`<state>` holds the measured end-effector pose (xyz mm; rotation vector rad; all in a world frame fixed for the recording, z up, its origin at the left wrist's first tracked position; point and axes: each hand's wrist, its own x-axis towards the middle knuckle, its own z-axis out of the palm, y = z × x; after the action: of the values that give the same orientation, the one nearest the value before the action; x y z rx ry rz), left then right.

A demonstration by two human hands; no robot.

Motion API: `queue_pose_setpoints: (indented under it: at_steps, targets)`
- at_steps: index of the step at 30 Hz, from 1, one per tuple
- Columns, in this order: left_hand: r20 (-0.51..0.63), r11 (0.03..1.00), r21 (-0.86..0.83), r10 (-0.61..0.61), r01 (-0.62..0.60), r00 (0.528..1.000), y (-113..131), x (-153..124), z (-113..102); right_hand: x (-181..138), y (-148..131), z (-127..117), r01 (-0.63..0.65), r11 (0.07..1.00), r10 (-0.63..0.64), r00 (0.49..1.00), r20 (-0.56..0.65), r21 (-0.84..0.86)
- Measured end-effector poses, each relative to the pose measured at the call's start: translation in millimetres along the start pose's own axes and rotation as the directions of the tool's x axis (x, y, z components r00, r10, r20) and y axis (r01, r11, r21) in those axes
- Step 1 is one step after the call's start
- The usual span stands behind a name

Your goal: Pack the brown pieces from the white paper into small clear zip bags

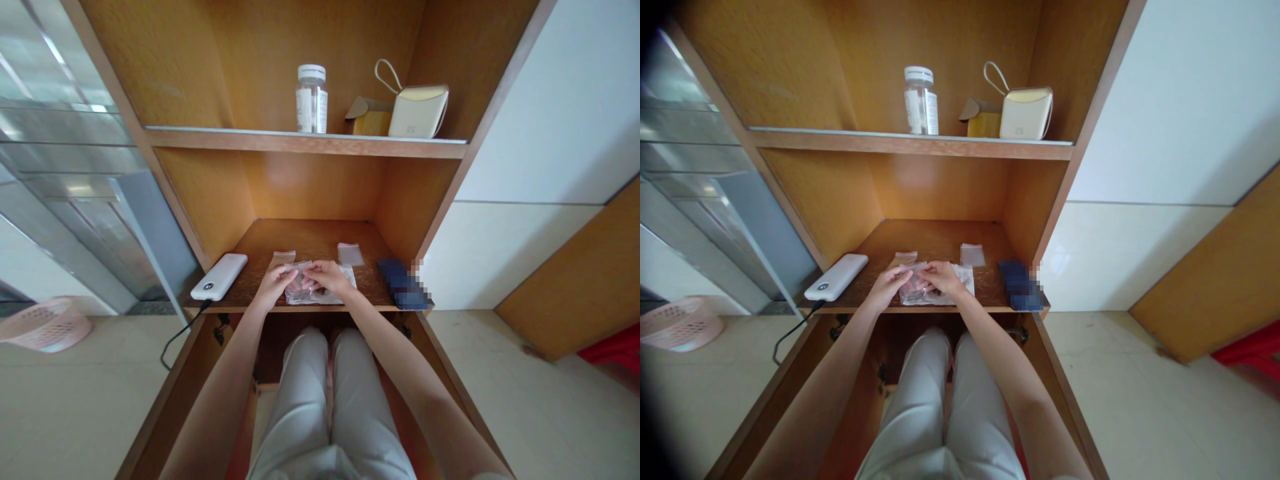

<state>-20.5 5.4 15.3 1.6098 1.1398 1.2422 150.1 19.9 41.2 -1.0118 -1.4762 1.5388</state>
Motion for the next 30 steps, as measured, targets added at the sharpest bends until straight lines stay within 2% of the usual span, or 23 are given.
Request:
queue_pose_setpoints:
  at_steps: [11, 14, 19, 30]
  targets:
    - [-0.096, 0.998, -0.015, -0.061, 0.06, 0.994, 4, -1, 3, 6, 7, 3, 0.045, 0.998, -0.046, 0.999, -0.023, -0.054]
    - [-0.11, 0.999, -0.011, -0.038, 0.037, 0.993, 1, 0, 2, 6, 8, 4, 0.056, 0.997, -0.058, 0.998, -0.032, -0.059]
    - [-0.08, 0.999, -0.04, -0.014, 0.01, 0.997, -3, 2, 1, 7, 11, 4, 0.079, 0.995, -0.082, 0.996, -0.048, -0.059]
    - [-0.063, 0.971, -0.214, -0.12, 0.104, 0.991, 3, 0, 4, 7, 10, 4, 0.084, 0.994, -0.089, 0.994, -0.066, -0.07]
